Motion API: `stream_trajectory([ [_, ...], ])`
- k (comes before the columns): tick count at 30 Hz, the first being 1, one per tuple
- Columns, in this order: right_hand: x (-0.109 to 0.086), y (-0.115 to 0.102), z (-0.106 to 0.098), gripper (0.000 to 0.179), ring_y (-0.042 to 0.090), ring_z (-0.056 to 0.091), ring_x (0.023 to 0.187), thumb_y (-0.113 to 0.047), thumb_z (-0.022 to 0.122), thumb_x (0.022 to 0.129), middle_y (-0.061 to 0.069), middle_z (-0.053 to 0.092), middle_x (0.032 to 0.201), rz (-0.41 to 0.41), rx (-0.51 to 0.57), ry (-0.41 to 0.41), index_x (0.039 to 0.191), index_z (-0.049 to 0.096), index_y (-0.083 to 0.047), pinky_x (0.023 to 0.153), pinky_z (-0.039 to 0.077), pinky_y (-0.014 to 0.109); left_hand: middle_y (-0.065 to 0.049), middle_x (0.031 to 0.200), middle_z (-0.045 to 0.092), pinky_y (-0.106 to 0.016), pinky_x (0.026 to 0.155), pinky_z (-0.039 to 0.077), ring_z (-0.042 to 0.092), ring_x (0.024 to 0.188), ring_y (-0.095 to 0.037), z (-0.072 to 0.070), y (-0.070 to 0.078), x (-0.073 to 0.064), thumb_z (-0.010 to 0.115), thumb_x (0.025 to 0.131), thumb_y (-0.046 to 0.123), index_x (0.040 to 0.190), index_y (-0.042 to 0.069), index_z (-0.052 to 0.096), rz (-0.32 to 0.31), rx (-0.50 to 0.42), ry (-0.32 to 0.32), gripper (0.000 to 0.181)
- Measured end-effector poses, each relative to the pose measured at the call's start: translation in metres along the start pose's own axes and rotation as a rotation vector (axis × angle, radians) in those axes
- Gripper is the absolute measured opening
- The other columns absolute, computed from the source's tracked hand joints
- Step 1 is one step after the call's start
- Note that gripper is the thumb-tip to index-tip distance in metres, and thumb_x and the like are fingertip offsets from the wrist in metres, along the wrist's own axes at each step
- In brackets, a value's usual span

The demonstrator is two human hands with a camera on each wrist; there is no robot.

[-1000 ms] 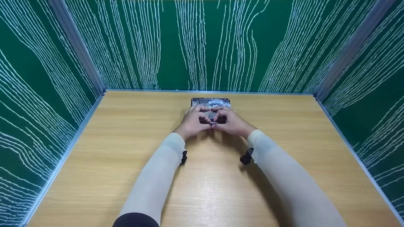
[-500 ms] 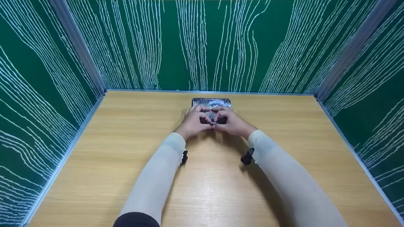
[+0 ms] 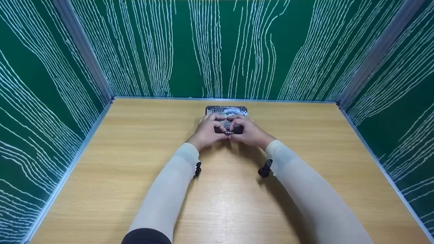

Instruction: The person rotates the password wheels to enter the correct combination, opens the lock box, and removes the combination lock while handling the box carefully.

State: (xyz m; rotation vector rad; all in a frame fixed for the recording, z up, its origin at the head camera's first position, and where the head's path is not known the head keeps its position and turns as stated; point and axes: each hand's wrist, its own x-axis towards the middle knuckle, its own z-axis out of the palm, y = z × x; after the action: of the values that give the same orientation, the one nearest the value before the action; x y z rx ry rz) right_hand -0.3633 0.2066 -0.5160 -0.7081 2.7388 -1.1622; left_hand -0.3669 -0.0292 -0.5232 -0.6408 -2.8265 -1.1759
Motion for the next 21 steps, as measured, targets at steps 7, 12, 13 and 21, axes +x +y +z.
stream_trajectory([
  [7,-0.0013,-0.0016,0.0001,0.014,0.044,0.040,0.162,-0.018,0.089,0.099,0.008,0.057,0.171,-0.020,-0.010,0.012,0.103,0.076,-0.018,0.139,0.022,0.069,0.004,0.164,0.060,-0.054,0.144,0.019,0.034,0.169,-0.033,-0.0008,0.0000,0.0005,0.096,0.093,0.033,0.098,0.020,0.087,-0.002,0.014,-0.013,0.017],
  [12,-0.0024,-0.0037,-0.0009,0.013,0.044,0.040,0.162,-0.019,0.088,0.099,0.009,0.058,0.170,-0.030,0.000,0.012,0.103,0.076,-0.017,0.139,0.019,0.069,0.005,0.164,0.060,-0.054,0.144,0.019,0.035,0.168,-0.033,-0.0011,0.0001,0.0006,0.095,0.094,0.033,0.097,0.020,0.087,-0.002,0.011,-0.014,0.015],
  [13,-0.0025,-0.0041,-0.0011,0.014,0.043,0.040,0.162,-0.019,0.089,0.099,0.008,0.058,0.170,-0.030,0.002,0.013,0.104,0.076,-0.017,0.139,0.020,0.069,0.005,0.163,0.060,-0.054,0.144,0.019,0.035,0.168,-0.033,-0.0011,0.0000,0.0006,0.095,0.094,0.032,0.097,0.020,0.087,-0.002,0.011,-0.013,0.015],
  [21,-0.0012,-0.0006,0.0003,0.020,0.042,0.040,0.161,-0.017,0.091,0.096,0.006,0.056,0.171,-0.003,0.001,0.007,0.108,0.074,-0.018,0.137,0.026,0.069,0.005,0.164,0.060,-0.055,0.144,0.018,0.036,0.168,-0.033,-0.0005,-0.0005,0.0003,0.096,0.092,0.032,0.097,0.021,0.087,-0.007,0.002,-0.009,0.015],
])
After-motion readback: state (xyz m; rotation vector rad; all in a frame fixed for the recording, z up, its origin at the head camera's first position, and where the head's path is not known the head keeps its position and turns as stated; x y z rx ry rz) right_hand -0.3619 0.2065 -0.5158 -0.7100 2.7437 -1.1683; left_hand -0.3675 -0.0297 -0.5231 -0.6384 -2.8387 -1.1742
